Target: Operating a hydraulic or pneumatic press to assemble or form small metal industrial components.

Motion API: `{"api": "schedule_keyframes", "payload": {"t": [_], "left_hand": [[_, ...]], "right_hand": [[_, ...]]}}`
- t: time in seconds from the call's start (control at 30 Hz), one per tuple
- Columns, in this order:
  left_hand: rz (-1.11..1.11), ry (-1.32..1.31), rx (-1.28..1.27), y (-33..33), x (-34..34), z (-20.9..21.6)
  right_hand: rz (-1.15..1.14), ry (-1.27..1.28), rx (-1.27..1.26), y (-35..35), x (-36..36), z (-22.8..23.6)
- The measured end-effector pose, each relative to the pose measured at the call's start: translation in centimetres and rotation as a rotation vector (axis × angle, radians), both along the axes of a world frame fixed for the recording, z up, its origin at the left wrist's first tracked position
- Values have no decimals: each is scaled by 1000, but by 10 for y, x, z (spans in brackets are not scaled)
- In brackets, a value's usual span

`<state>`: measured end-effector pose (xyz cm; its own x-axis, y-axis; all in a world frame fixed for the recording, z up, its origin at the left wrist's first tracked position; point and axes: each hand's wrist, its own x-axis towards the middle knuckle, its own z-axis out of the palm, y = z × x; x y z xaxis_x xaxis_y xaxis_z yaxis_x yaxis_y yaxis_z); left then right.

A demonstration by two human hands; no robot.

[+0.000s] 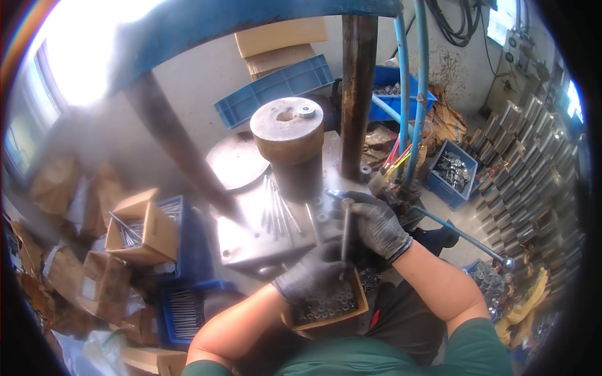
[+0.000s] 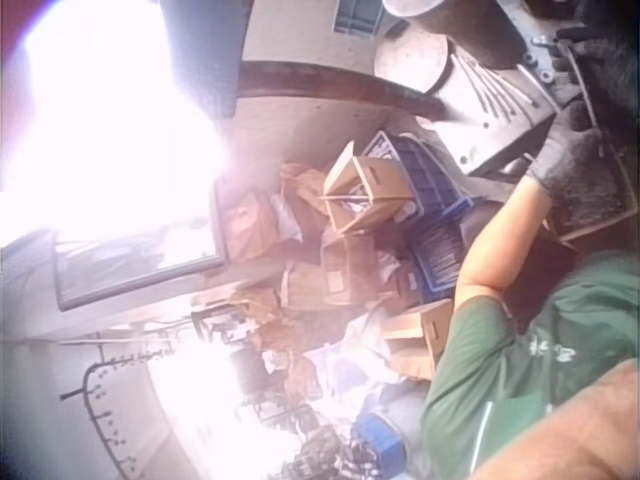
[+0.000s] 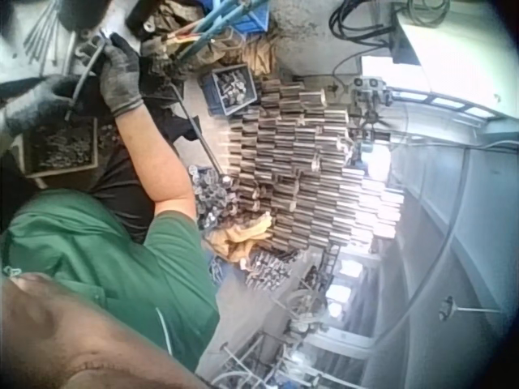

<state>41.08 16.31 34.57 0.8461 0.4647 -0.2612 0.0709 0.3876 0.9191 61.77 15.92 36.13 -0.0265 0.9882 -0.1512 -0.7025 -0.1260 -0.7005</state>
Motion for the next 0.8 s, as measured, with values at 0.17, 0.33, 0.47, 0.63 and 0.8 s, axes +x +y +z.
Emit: {"api": "schedule_keyframes", "payload": {"t": [0.17, 0.33, 0.47, 0.63, 0.8], "left_hand": [[38, -16, 75, -3, 1, -3], [58, -5, 85, 3, -2, -9], [28, -126, 100, 5, 0, -14], [63, -22, 130, 5, -4, -16], [112, -98, 120, 0, -5, -14]], "right_hand": [[-23, -127, 127, 1, 6, -8], [-99, -222, 218, 6, 4, -6], [48, -131, -92, -1, -2, 8], [44, -115, 84, -9, -4, 4], [-27, -780, 276, -15, -10, 13]]}}
